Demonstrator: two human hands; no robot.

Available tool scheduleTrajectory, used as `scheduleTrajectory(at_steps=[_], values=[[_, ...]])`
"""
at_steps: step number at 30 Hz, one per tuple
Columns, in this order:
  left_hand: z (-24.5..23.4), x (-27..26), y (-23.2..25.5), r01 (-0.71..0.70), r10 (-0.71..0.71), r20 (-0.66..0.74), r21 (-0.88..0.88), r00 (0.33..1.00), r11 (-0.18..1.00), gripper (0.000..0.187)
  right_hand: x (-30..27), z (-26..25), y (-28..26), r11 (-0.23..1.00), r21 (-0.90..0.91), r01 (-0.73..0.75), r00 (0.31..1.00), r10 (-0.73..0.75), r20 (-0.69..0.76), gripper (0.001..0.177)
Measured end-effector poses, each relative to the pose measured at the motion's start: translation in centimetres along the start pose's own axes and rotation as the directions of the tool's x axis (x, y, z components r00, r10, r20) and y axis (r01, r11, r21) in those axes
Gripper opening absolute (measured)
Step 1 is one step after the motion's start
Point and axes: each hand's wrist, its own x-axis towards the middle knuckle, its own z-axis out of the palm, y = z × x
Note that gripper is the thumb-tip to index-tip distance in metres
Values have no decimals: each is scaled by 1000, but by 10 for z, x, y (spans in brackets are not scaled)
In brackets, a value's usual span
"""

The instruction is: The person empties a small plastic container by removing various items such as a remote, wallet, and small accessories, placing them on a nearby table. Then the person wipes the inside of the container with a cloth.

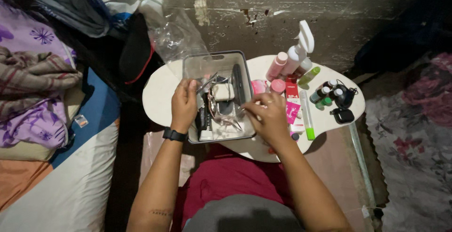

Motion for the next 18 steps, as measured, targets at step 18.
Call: scheduleTrajectory(at_steps=[18], values=[[0, -3, 1, 32, -32, 12, -21, 999, 999, 28, -94, 50, 103, -482, 847, -224, 376, 759, 532, 21]])
